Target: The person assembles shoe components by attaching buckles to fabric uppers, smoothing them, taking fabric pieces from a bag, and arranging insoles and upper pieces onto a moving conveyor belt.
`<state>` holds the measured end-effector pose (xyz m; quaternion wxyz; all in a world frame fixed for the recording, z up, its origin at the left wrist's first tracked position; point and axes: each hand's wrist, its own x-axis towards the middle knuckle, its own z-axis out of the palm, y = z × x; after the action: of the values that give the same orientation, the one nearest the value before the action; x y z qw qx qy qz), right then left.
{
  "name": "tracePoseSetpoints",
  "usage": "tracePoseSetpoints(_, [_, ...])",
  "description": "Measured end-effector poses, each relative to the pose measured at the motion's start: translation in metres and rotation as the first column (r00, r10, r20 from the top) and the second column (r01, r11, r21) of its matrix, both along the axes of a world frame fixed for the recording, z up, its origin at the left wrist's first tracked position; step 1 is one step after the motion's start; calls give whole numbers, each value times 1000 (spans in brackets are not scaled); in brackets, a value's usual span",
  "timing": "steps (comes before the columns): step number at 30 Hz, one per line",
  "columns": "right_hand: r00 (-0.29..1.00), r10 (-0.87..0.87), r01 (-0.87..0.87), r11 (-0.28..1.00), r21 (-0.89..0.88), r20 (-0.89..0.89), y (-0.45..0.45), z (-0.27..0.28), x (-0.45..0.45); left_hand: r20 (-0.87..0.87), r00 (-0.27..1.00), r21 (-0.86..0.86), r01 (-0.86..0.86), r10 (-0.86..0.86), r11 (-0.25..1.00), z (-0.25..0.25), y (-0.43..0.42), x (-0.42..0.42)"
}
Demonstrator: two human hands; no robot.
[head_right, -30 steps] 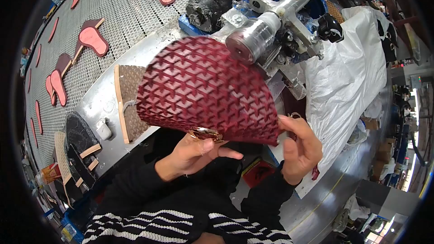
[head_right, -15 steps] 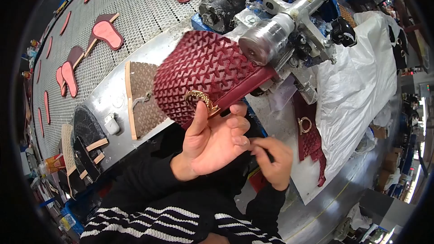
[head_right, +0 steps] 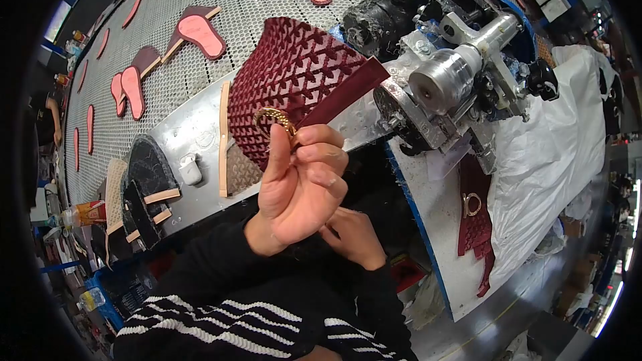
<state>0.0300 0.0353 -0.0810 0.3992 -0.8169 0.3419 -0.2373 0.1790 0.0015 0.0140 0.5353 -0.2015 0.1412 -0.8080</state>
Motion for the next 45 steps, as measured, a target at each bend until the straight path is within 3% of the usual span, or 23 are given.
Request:
tracePoseSetpoints(2, [999,-14,13,1000,16,30,-3,-19,5,13,1000,-40,-4,4,999,-2,3,7])
tracePoseSetpoints(4, [986,-115,74,950,304,119,-1,-24,7,-44,999,-64,20,-23,998,-4,9,17])
tracePoseSetpoints(5, [974,-166,84,893,443,151,-2,-24,10,31,999,-84,23,-20,996,-8,10,25])
tracePoseSetpoints(7, [977,-172,96,879,468,124,1,-48,15,181,983,-113,15,5,993,-16,14,48])
tracePoseSetpoints(8, [982,-155,80,858,507,107,3,-65,15,393,918,-73,-21,48,997,-14,17,62])
tracePoseSetpoints(12, [983,-150,60,814,578,108,9,-96,17,689,709,117,-318,154,941,-2,37,109])
tracePoseSetpoints(13, [980,-167,67,783,618,106,9,-102,16,749,624,-17,-318,223,948,-7,45,126])
tracePoseSetpoints(15, [968,-220,76,718,692,122,6,-113,15,862,430,-63,-435,268,898,-1,66,166])
tracePoseSetpoints(17, [984,-159,65,733,677,79,0,-120,15,942,50,-234,-614,333,754,27,83,204])
tracePoseSetpoints(19, [994,-95,38,727,685,46,-5,-123,17,895,-42,-331,-730,444,598,54,105,255])
tracePoseSetpoints(21, [994,-107,69,713,698,11,-5,-128,18,795,-536,-606,-697,283,383,92,124,314])
tracePoseSetpoints(23, [991,-131,104,703,704,-15,-5,-131,18,462,-887,-803,-407,22,436,123,135,375])
tracePoseSetpoints(26, [984,-177,129,690,713,-6,-6,-126,22,258,-880,-770,-437,-399,465,138,133,465])
tracePoseSetpoints(29, [983,-186,133,664,735,-10,-8,-126,22,241,-797,-588,-573,-554,570,93,136,630])
tracePoseSetpoints(30, [984,-175,134,667,733,-21,-9,-128,21,-165,-767,-625,-405,-620,667,62,133,663])
tracePoseSetpoints(31, [982,-187,149,677,721,-27,-10,-130,20,-400,-703,-560,-321,-588,764,33,130,671])
tracePoseSetpoints(32, [980,-199,158,686,710,-26,-10,-132,19,-611,-591,-485,-247,-527,839,5,126,676])
tracePoseSetpoints(33, [977,-214,169,693,701,-24,-8,-135,20,-675,-587,-375,-249,-447,893,-26,120,673])
tracePoseSetpoints(34, [972,-230,190,689,700,-37,-8,-140,19,-661,-588,-331,-329,-466,885,-83,123,719])
tracePoseSetpoints(36, [967,-248,225,718,658,-60,-5,-142,19,-650,-594,-168,-496,-474,852,-97,104,660])
tracePoseSetpoints(37, [963,-259,247,734,632,-76,-5,-142,18,-624,-603,-227,-469,-497,853,-93,94,627])
tracePoseSetpoints(42, [966,-225,256,790,558,-126,-3,-143,22,-596,-733,-2,-409,-329,913,-85,44,575])
tracePoseSetpoints(45, [965,-199,260,811,524,-170,-6,-137,29,-534,-757,37,-467,-377,884,-80,25,550])
